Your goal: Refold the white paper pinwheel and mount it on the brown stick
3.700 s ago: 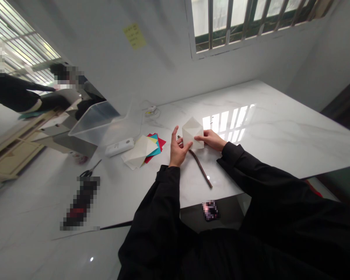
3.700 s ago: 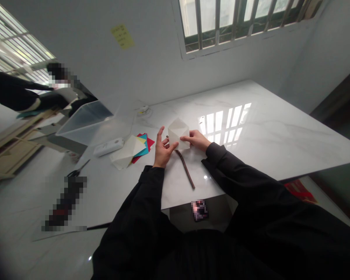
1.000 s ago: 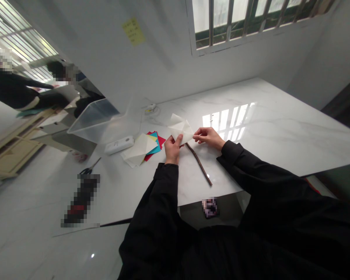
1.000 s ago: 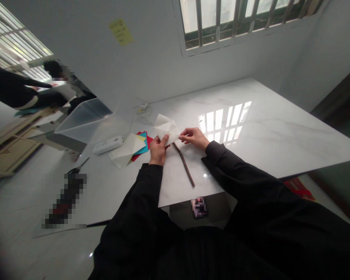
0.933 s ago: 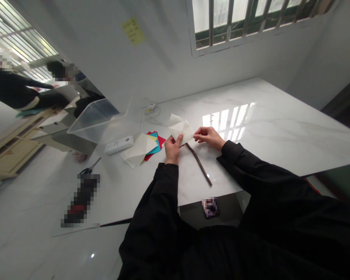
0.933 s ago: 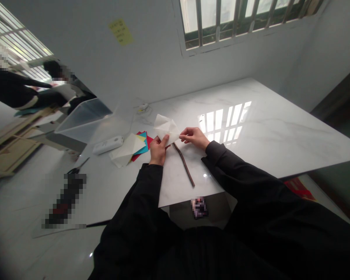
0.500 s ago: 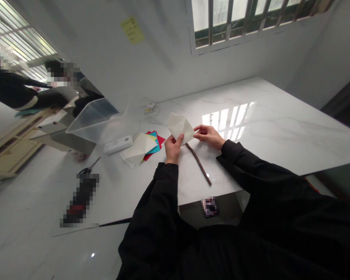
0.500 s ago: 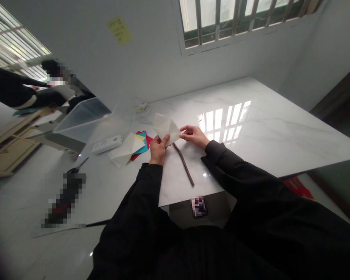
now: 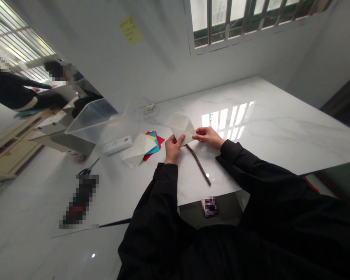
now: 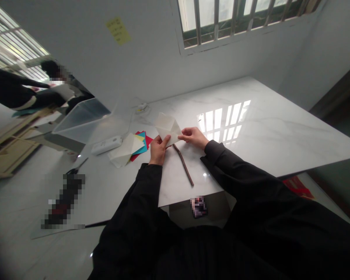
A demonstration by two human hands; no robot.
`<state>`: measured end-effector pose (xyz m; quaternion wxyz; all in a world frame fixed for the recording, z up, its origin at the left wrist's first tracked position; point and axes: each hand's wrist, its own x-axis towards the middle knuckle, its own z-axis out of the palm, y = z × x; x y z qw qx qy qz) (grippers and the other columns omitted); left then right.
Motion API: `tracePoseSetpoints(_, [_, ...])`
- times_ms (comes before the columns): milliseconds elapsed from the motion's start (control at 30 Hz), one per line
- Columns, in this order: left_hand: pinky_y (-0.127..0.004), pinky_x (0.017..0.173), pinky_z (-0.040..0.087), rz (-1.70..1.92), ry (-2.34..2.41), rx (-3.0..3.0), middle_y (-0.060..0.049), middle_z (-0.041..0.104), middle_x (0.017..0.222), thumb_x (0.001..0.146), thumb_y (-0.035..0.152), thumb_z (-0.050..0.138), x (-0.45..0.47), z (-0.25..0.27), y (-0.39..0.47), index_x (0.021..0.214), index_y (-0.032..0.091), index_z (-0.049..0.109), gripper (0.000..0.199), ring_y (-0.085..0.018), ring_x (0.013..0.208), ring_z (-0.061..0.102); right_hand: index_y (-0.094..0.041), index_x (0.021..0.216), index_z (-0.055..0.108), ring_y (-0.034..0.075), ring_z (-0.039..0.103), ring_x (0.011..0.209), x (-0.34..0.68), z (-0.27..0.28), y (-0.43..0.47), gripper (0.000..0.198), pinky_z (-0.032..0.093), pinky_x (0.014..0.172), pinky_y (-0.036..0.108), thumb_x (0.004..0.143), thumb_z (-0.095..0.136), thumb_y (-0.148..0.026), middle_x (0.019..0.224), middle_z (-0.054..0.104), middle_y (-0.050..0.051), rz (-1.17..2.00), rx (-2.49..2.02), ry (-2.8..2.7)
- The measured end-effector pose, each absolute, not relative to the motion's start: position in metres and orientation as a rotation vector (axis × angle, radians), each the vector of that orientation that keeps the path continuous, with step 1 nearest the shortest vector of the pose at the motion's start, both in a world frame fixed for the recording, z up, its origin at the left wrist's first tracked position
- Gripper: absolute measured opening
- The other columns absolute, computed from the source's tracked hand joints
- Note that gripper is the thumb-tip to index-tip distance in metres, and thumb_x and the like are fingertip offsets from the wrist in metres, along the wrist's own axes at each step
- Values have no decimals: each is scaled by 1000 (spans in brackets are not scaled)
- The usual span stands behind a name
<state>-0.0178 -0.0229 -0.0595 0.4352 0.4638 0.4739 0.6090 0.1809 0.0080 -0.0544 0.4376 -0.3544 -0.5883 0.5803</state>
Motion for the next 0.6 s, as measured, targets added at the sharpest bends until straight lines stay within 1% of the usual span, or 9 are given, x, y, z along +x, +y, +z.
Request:
tracePoseSetpoints(133, [-40,86,64,1490,1155,1169,-15,82,109,65,52,96,-17,-57,-25,106,13,79,59,-29,100,77,-17,86,70,11,53,60,181,-55,8,51,43,59,28,63,94,-56,68,64,-2,1457,-884,-1432])
tracePoseSetpoints(233, [-38,83,64,1495,1176,1170,-15,82,106,63,50,97,-17,-57,-26,104,12,79,58,-29,97,77,-17,86,69,12,55,61,180,-55,9,51,47,61,28,63,96,-53,68,65,-1,1476,-909,-1404])
tracePoseSetpoints(300, [-36,80,64,1495,1191,1139,-14,82,107,62,50,97,-17,-57,-25,104,13,79,59,-27,95,77,-17,88,69,13,59,64,180,-55,9,51,50,64,28,63,97,-53,71,69,1,1499,-923,-1378])
tracePoseSetpoints(400, [-31,73,62,1512,1223,1066,-13,81,107,59,52,97,-18,-56,-24,104,13,77,62,-25,92,76,-16,86,72,13,63,67,180,-54,9,50,54,66,28,67,96,-56,77,75,6,1529,-924,-1370])
tracePoseSetpoints(500, [-28,69,60,1521,1229,1024,-13,81,108,58,53,97,-18,-55,-23,104,13,77,65,-24,91,76,-15,81,73,12,61,63,180,-55,9,48,53,63,26,71,91,-59,75,75,6,1505,-923,-1413])
tracePoseSetpoints(600, [-29,70,61,1514,1223,1030,-14,80,108,59,53,97,-18,-54,-23,104,13,77,64,-24,92,76,-16,77,70,11,57,59,180,-56,10,46,50,59,25,75,87,-59,70,73,4,1439,-928,-1469])
